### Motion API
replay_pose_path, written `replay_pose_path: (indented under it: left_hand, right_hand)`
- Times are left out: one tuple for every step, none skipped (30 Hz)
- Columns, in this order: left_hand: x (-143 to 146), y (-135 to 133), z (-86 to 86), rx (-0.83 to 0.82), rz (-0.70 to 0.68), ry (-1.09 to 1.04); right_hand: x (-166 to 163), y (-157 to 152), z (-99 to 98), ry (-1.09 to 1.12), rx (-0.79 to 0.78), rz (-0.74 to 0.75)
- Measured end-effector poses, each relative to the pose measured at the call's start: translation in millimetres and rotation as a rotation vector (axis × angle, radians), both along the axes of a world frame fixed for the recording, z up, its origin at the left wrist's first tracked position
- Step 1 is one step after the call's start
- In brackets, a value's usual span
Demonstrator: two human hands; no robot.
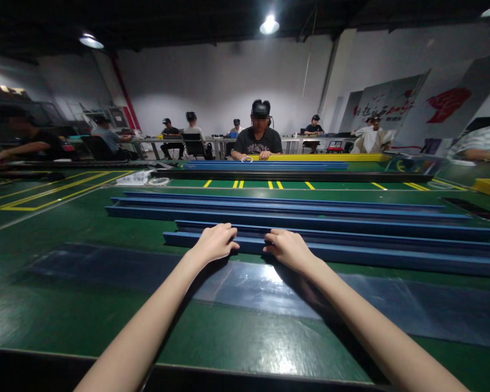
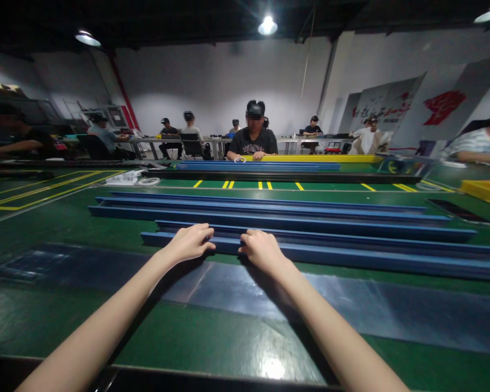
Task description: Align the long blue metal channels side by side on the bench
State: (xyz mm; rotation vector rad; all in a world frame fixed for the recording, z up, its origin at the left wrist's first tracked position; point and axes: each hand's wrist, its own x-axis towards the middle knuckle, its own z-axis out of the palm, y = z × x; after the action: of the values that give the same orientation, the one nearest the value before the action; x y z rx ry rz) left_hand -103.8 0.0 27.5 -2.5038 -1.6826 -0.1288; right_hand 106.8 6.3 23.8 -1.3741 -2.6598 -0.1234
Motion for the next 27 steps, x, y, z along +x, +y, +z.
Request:
replay_pose_path:
  left_hand:
    - [-3, -1, 0.7, 0.004, 0.017, 0.006]
    - [-4, -3, 1.6, 0.007, 0.035, 0.012]
    - [-5, -4, 2.8, 0.011, 0.049, 0.019]
    - [-5, -5, 4.2, 0.011, 0.06, 0.03]
    - [-3, -7, 5.8, 0.011, 0.064, 0.041]
    - [-1, -7, 7.4, 0.008, 0.067, 0.052]
    - [1, -8, 8.9, 0.001, 0.068, 0.057]
    - [4, -8, 10.2, -0.009, 0.065, 0.05]
    - [8, -8, 10.9, -0.023, 0.054, 0.028]
    - [13, -7, 11.1, -0.04, 0.04, -0.004]
    - [19, -5, 10.7, -0.059, 0.02, -0.033]
    - [25, -4, 9.6, -0.073, -0.016, -0.06]
    - [32, -2, 8.1, -0.082, -0.05, -0.09]
    - [39, -1, 6.3, -0.086, -0.089, -0.116]
    - [47, 1, 4.6, -0.083, -0.125, -0.134]
    - [54, 2, 3.1, -0.084, -0.153, -0.145]
    - [60, 2, 2.0, -0.085, -0.176, -0.151]
    - [65, 3, 1.2, -0.086, -0.189, -0.154]
    - [69, 3, 0.9, -0.084, -0.198, -0.155]
    - [72, 3, 0.7, -0.081, -0.2, -0.154]
    - [74, 3, 0.7, -0.075, -0.194, -0.153]
    - [75, 3, 0.7, -0.067, -0.186, -0.153]
    - [75, 3, 0.6, -0.058, -0.175, -0.151]
    - [74, 3, 0.5, -0.048, -0.166, -0.148]
    - [72, 4, 0.4, -0.038, -0.158, -0.145]
    - [70, 4, 0.4, -0.03, -0.153, -0.141]
    - [67, 4, 0.5, -0.026, -0.147, -0.137]
  right_hand:
    - [-1, 1, -0.1, 0.022, -0.014, 0.018]
    - [0, 2, 0.2, 0.043, -0.028, 0.036]
    - [2, 2, 1.0, 0.061, -0.042, 0.051]
    - [6, 2, 2.0, 0.076, -0.054, 0.056]
    - [11, 2, 3.2, 0.088, -0.055, 0.045]
    - [18, 2, 4.3, 0.09, -0.061, 0.026]
    - [26, 1, 5.3, 0.082, -0.075, -0.002]
    - [34, 1, 6.1, 0.075, -0.078, -0.032]
    - [43, 1, 6.5, 0.063, -0.079, -0.059]
    - [53, 1, 6.7, 0.053, -0.078, -0.069]
    - [61, 1, 6.6, 0.047, -0.079, -0.088]
    - [70, 1, 6.3, 0.045, -0.083, -0.099]
    - [77, 1, 6.0, 0.047, -0.084, -0.109]
    - [84, 1, 5.6, 0.048, -0.081, -0.112]
    - [89, 0, 5.3, 0.046, -0.076, -0.119]
    - [92, 0, 5.0, 0.045, -0.068, -0.126]
    - [94, -1, 4.7, 0.043, -0.054, -0.132]
    - [95, -2, 4.4, 0.037, -0.035, -0.136]
    - [95, -3, 4.0, 0.028, -0.013, -0.137]
    - [94, -4, 3.7, 0.016, 0.009, -0.135]
    - [93, -5, 3.3, 0.002, 0.03, -0.134]
    - [92, -6, 2.9, -0.011, 0.048, -0.134]
    - [91, -6, 2.6, -0.019, 0.062, -0.134]
    - [90, -7, 2.5, -0.023, 0.072, -0.133]
    - [88, -7, 2.4, -0.024, 0.081, -0.132]
    - [86, -6, 2.6, -0.024, 0.088, -0.129]
    - [82, -6, 2.9, -0.023, 0.092, -0.123]
